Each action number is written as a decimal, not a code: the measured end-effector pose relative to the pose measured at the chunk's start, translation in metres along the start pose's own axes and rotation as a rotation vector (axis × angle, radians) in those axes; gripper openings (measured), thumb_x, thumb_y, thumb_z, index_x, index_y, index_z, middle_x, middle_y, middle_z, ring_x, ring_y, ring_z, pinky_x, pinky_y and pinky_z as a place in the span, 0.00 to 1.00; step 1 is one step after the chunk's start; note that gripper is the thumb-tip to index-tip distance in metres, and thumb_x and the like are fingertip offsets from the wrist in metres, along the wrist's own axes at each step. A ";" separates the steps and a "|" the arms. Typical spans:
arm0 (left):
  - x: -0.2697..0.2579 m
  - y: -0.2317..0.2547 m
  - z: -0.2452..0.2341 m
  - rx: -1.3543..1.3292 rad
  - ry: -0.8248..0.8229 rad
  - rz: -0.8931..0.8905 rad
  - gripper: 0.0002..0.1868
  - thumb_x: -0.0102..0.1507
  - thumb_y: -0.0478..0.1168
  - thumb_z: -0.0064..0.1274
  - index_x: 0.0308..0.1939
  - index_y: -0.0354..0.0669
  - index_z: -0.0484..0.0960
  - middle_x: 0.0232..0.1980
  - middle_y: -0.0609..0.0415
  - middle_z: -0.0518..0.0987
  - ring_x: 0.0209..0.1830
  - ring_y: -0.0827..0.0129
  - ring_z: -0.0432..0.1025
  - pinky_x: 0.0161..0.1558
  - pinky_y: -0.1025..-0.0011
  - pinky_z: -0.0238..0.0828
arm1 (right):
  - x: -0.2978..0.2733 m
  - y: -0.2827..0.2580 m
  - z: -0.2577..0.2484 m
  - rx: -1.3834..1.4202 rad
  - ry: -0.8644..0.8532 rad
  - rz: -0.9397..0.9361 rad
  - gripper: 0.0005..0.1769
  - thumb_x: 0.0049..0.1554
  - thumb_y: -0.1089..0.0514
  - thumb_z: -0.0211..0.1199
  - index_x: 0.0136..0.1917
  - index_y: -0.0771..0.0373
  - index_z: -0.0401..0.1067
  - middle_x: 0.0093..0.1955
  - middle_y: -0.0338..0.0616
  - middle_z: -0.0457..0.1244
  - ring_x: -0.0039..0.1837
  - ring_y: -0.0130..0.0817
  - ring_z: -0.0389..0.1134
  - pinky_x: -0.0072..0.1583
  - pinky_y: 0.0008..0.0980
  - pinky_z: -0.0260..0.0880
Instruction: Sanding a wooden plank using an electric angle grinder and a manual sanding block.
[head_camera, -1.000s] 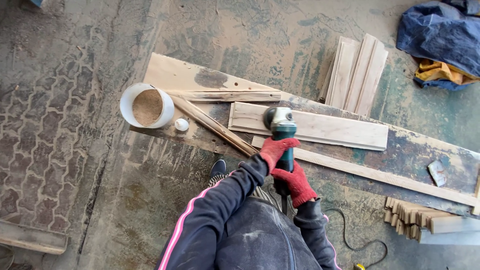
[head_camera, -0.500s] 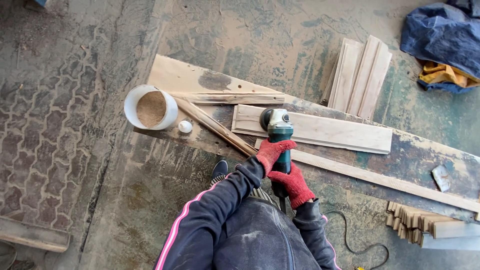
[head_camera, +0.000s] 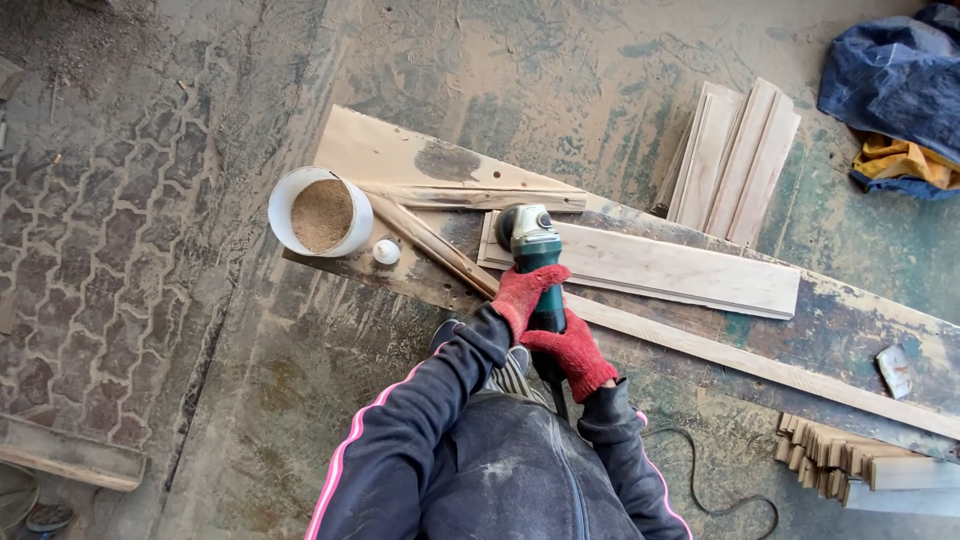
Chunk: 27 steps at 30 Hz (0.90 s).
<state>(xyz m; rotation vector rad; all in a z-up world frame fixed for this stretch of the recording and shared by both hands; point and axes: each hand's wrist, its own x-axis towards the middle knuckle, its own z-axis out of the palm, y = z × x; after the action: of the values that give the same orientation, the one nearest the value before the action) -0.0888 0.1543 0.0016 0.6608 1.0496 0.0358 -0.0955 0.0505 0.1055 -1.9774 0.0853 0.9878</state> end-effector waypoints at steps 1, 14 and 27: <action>0.001 0.001 0.003 -0.046 -0.018 -0.004 0.36 0.39 0.39 0.82 0.48 0.34 0.82 0.31 0.43 0.82 0.32 0.52 0.81 0.32 0.53 0.83 | 0.003 0.006 -0.002 0.012 0.020 0.006 0.31 0.27 0.55 0.87 0.42 0.65 0.74 0.31 0.52 0.65 0.35 0.41 0.70 0.39 0.38 0.72; -0.011 0.009 -0.019 -0.111 -0.006 0.014 0.38 0.38 0.39 0.83 0.48 0.33 0.81 0.31 0.43 0.82 0.34 0.54 0.81 0.35 0.52 0.81 | 0.002 -0.013 0.013 0.001 -0.041 -0.009 0.31 0.27 0.58 0.87 0.42 0.65 0.75 0.32 0.51 0.65 0.36 0.41 0.70 0.38 0.37 0.72; -0.005 -0.041 0.069 0.055 -0.250 -0.021 0.32 0.38 0.38 0.81 0.43 0.35 0.83 0.29 0.50 0.79 0.32 0.65 0.78 0.35 0.60 0.81 | -0.016 0.037 -0.048 0.162 0.233 0.049 0.27 0.31 0.58 0.85 0.43 0.64 0.76 0.33 0.52 0.67 0.37 0.41 0.71 0.40 0.39 0.73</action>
<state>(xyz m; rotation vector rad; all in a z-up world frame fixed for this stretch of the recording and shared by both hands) -0.0467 0.0855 0.0065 0.6849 0.8181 -0.0922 -0.0925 -0.0126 0.1046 -1.9401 0.3348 0.7524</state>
